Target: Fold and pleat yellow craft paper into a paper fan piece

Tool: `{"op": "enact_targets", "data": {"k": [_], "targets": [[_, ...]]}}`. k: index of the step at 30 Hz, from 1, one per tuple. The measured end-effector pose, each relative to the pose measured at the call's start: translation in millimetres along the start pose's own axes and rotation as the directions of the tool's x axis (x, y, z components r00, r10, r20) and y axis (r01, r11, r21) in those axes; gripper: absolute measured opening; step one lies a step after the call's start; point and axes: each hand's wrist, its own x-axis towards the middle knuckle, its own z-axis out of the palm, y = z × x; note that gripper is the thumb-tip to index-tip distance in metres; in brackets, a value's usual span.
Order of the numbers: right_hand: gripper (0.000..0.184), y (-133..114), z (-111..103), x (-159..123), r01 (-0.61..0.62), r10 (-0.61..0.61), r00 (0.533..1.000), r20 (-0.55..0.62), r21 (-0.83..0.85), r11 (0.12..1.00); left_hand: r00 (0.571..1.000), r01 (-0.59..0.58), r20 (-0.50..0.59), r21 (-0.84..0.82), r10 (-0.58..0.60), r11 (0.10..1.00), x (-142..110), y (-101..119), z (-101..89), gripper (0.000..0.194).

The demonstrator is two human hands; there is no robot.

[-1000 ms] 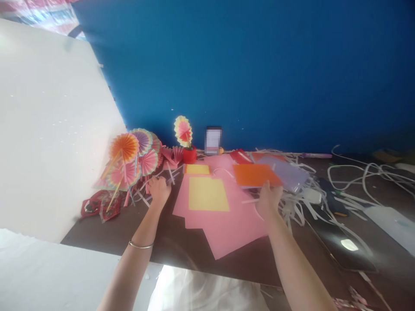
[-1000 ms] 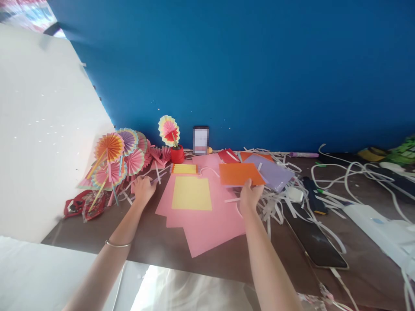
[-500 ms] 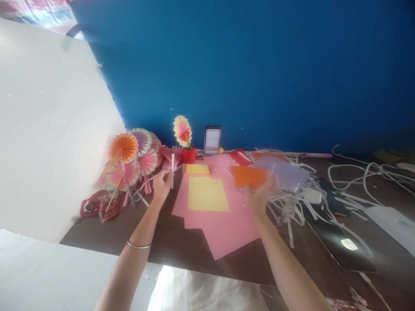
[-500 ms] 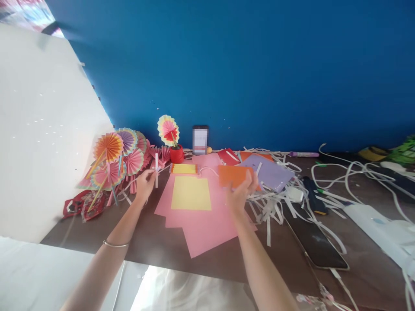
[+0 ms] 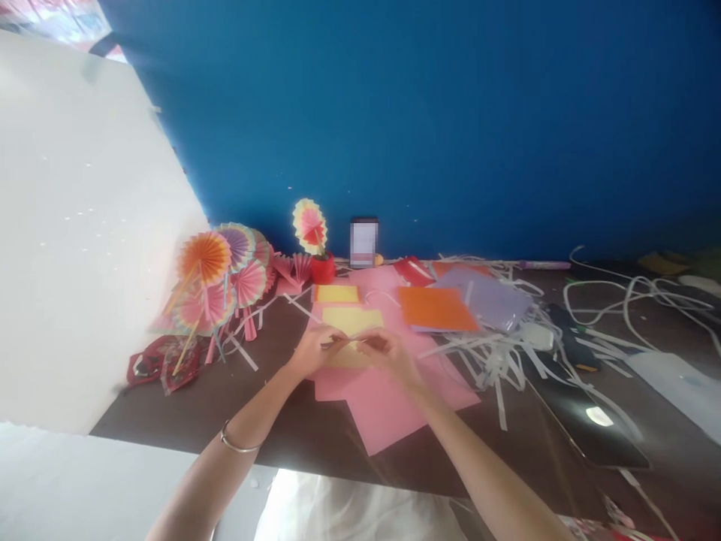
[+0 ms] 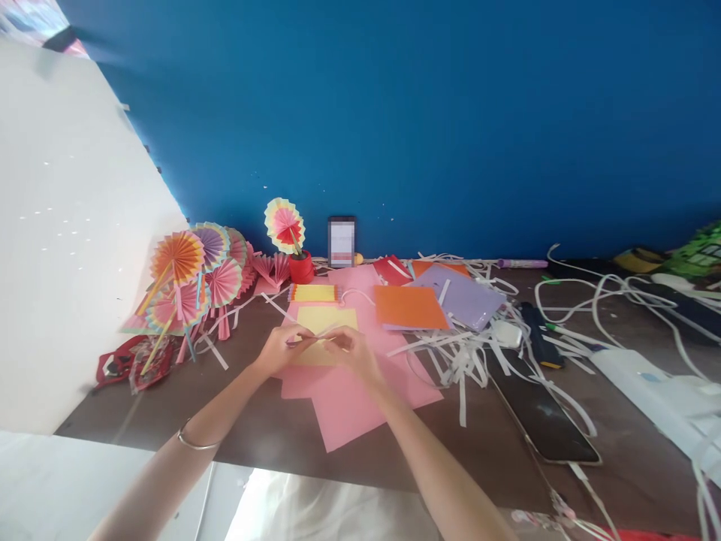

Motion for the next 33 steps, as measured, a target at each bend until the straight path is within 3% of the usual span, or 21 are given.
{"op": "enact_targets", "data": {"k": [5, 8, 12, 14, 16, 19, 21, 23, 28, 33], "targets": [[0.023, -1, -4, 1, -0.054, 0.052, 0.993, -0.11, -0.022, 0.998, 1.0, 0.02, -0.004, 0.039, -0.02, 0.999, 2, -2, -4.5, 0.019], [0.026, -1, -11, 5, -0.06, 0.046, 0.962, -0.268, -0.043, 0.997, 0.995, 0.094, -0.054, 0.214, -0.084, 0.972, 4, -10, -15.3, 0.017], [0.024, -3, -23, 8, -0.096, 0.095, 0.912, -0.4, 0.018, 0.995, 0.945, 0.321, -0.243, 0.569, -0.218, 0.757, 4, -27, -35.4, 0.023], [0.024, -4, -25, 8, -0.111, 0.137, 0.898, -0.418, 0.084, 0.99, 0.905, 0.425, -0.32, 0.632, -0.281, 0.648, 3, -34, -41.9, 0.027], [0.025, -4, -26, 8, -0.122, 0.166, 0.896, -0.413, 0.131, 0.984, 0.881, 0.469, -0.389, 0.646, -0.27, 0.602, 2, -36, -43.3, 0.029], [0.026, -1, -23, 8, -0.115, 0.166, 0.908, -0.385, 0.151, 0.982, 0.919, 0.324, -0.385, 0.611, -0.086, 0.722, 3, -30, -36.2, 0.032], [0.027, 1, -22, 8, -0.1, 0.152, 0.92, -0.361, 0.159, 0.982, 0.951, 0.124, -0.304, 0.518, 0.046, 0.846, 5, -24, -27.2, 0.033], [0.026, 1, -21, 8, -0.08, 0.143, 0.931, -0.335, 0.194, 0.978, 0.972, 0.002, -0.216, 0.394, 0.091, 0.919, 5, -20, -17.0, 0.031], [0.024, -3, -20, 8, -0.047, 0.124, 0.952, -0.281, 0.265, 0.963, 0.999, -0.013, -0.04, 0.299, 0.026, 0.954, 4, -24, -1.0, 0.028], [0.024, -11, -19, 4, -0.063, 0.119, 0.941, -0.317, 0.182, 0.981, 0.999, -0.039, 0.04, 0.276, 0.029, 0.96, 3, -27, -3.9, 0.014]]}}
